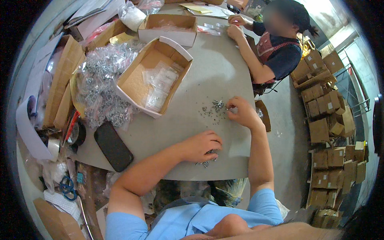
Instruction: The person counts and places small metal screws into small plastic bags, then places the filled bags into a cardboard box on the table.
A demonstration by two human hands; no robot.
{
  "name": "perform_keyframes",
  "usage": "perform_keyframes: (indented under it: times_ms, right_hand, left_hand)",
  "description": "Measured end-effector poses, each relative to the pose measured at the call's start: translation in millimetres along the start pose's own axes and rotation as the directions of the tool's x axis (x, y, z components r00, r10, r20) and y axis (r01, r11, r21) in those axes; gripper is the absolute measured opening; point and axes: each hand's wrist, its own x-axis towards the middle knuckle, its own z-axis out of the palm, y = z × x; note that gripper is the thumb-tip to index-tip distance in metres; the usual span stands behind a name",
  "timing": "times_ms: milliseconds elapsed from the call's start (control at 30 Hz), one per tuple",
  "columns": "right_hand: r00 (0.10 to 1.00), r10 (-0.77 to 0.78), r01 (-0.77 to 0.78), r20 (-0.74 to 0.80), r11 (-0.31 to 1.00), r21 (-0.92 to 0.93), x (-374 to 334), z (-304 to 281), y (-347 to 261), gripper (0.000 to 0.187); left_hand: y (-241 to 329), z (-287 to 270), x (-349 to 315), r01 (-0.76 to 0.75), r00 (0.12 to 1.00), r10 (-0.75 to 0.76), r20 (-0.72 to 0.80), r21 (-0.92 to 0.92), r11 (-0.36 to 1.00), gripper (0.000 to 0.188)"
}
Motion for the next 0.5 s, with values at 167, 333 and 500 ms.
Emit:
perform_keyframes:
  times_ms: [167,333,500]
  right_hand:
    - [0.988,0.135,-0.125,-0.082,0.986,0.112,-9.4,-4.9,4.3,0.024]
    - [0.95,0.125,-0.121,-0.287,0.992,0.03,-15.9,-14.1,19.8,0.021]
    - [0.955,0.263,-0.271,-0.135,0.961,-0.047,-15.6,-7.2,17.7,0.02]
  left_hand:
    - [3.1,-3.1,-2.1,0.121,0.991,-0.127,-0.051,-0.11,0.987,0.03]
    - [1.1,-1.5,-1.6,0.081,0.993,-0.085,-0.086,-0.049,0.996,0.03]
    - [0.8,-3.4,-1.5,0.121,0.991,-0.124,-0.044,-0.068,0.99,0.032]
